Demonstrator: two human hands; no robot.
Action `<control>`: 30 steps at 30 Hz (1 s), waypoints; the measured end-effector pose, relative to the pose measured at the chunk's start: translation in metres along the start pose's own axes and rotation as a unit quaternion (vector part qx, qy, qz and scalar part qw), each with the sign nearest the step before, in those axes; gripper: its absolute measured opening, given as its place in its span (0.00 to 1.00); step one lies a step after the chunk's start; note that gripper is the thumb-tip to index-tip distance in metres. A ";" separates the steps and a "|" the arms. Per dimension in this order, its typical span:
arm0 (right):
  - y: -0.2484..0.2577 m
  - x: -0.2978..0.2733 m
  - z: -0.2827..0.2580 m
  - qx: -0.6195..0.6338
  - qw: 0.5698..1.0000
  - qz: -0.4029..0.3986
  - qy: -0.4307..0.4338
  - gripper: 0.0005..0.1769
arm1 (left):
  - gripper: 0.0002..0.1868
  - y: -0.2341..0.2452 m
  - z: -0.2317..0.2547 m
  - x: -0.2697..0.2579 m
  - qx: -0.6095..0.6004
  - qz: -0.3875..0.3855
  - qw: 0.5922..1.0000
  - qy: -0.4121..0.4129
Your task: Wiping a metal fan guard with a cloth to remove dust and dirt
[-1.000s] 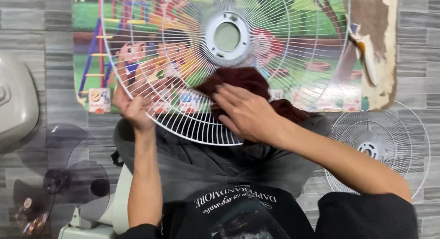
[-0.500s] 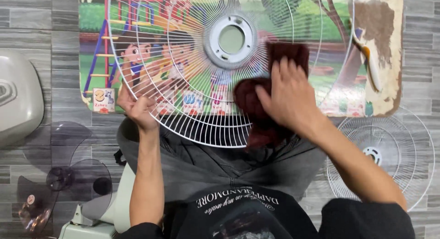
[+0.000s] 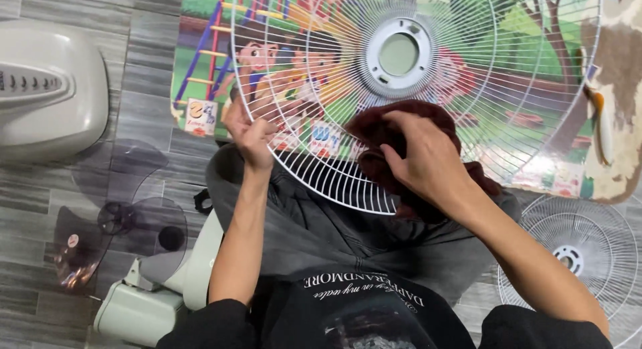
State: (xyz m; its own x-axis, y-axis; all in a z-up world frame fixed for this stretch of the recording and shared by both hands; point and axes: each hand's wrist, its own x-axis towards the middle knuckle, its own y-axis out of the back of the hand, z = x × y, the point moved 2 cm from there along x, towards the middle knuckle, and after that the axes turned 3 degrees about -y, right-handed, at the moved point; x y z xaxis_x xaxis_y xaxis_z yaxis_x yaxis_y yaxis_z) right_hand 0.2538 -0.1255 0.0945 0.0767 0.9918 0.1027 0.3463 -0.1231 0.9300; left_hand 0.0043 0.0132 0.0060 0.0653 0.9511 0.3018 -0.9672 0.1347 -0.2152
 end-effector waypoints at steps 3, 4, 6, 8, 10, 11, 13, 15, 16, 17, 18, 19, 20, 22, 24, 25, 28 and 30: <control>-0.013 -0.004 0.005 -0.154 0.988 0.008 -0.001 0.25 | 0.39 0.008 -0.020 0.000 -0.128 0.053 0.989 0.049; -0.013 -0.003 0.004 -0.155 0.988 0.007 0.002 0.25 | 0.39 0.010 -0.027 -0.002 -0.127 0.056 0.989 0.049; -0.017 -0.001 0.002 -0.187 0.981 -0.016 0.052 0.15 | 0.45 0.016 -0.040 -0.006 -0.139 0.037 0.988 0.051; -0.027 0.004 -0.001 -0.172 0.983 -0.014 0.070 0.14 | 0.47 0.015 -0.040 -0.005 -0.159 0.029 0.986 0.049; -0.034 0.010 -0.008 -0.157 0.984 -0.012 0.089 0.14 | 0.48 0.015 -0.046 -0.006 -0.179 0.022 0.982 0.047; -0.037 0.014 -0.015 -0.153 0.984 -0.006 0.096 0.13 | 0.49 0.017 -0.052 -0.009 -0.177 0.020 0.983 0.050; -0.050 0.022 -0.019 -0.149 0.983 0.001 0.106 0.13 | 0.49 0.014 -0.044 -0.008 -0.175 0.020 0.983 0.051; -0.071 0.031 -0.017 -0.136 0.982 0.026 0.125 0.13 | 0.50 0.003 -0.016 0.000 -0.176 0.002 0.984 0.040; -0.072 0.037 -0.022 -0.137 0.982 0.027 0.127 0.13 | 0.50 0.002 -0.009 0.001 -0.176 0.003 0.984 0.038; -0.073 0.044 -0.027 -0.123 0.984 0.038 0.127 0.13 | 0.50 -0.001 -0.002 0.003 -0.181 0.000 0.983 0.042; -0.074 0.051 -0.032 -0.108 0.985 0.049 0.126 0.12 | 0.50 -0.003 0.005 0.004 -0.186 -0.004 0.981 0.047; -0.076 0.059 -0.035 -0.109 0.985 0.050 0.128 0.12 | 0.50 -0.005 0.008 0.004 -0.187 -0.003 0.981 0.046; -0.079 0.068 -0.037 -0.099 0.985 0.064 0.123 0.13 | 0.50 -0.006 0.010 0.005 -0.190 -0.003 0.981 0.046; -0.082 0.083 -0.045 -0.088 0.986 0.077 0.118 0.14 | 0.50 -0.005 0.002 0.004 -0.194 -0.003 0.980 0.049; -0.083 0.097 -0.054 -0.097 0.984 0.117 0.090 0.13 | 0.51 0.003 -0.019 0.004 -0.196 -0.015 0.980 0.035; -0.080 0.095 -0.057 -0.098 0.984 0.118 0.089 0.13 | 0.51 0.005 -0.022 0.003 -0.197 -0.016 0.980 0.035; -0.073 0.085 -0.062 -0.129 0.984 0.104 0.066 0.13 | 0.51 0.008 -0.032 -0.001 -0.182 -0.016 0.983 0.034; -0.072 0.074 -0.059 -0.123 0.992 0.009 0.024 0.15 | 0.51 0.010 -0.038 -0.002 -0.182 -0.018 0.983 0.032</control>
State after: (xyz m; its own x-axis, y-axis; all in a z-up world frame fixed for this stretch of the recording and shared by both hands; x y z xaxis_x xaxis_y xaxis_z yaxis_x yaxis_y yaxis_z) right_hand 0.1794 -0.0415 0.0561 0.0338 0.9907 0.1321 0.1069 -0.1350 0.9851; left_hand 0.0043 0.0234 -0.0323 0.1246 0.9579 0.2588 -0.8133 0.2480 -0.5263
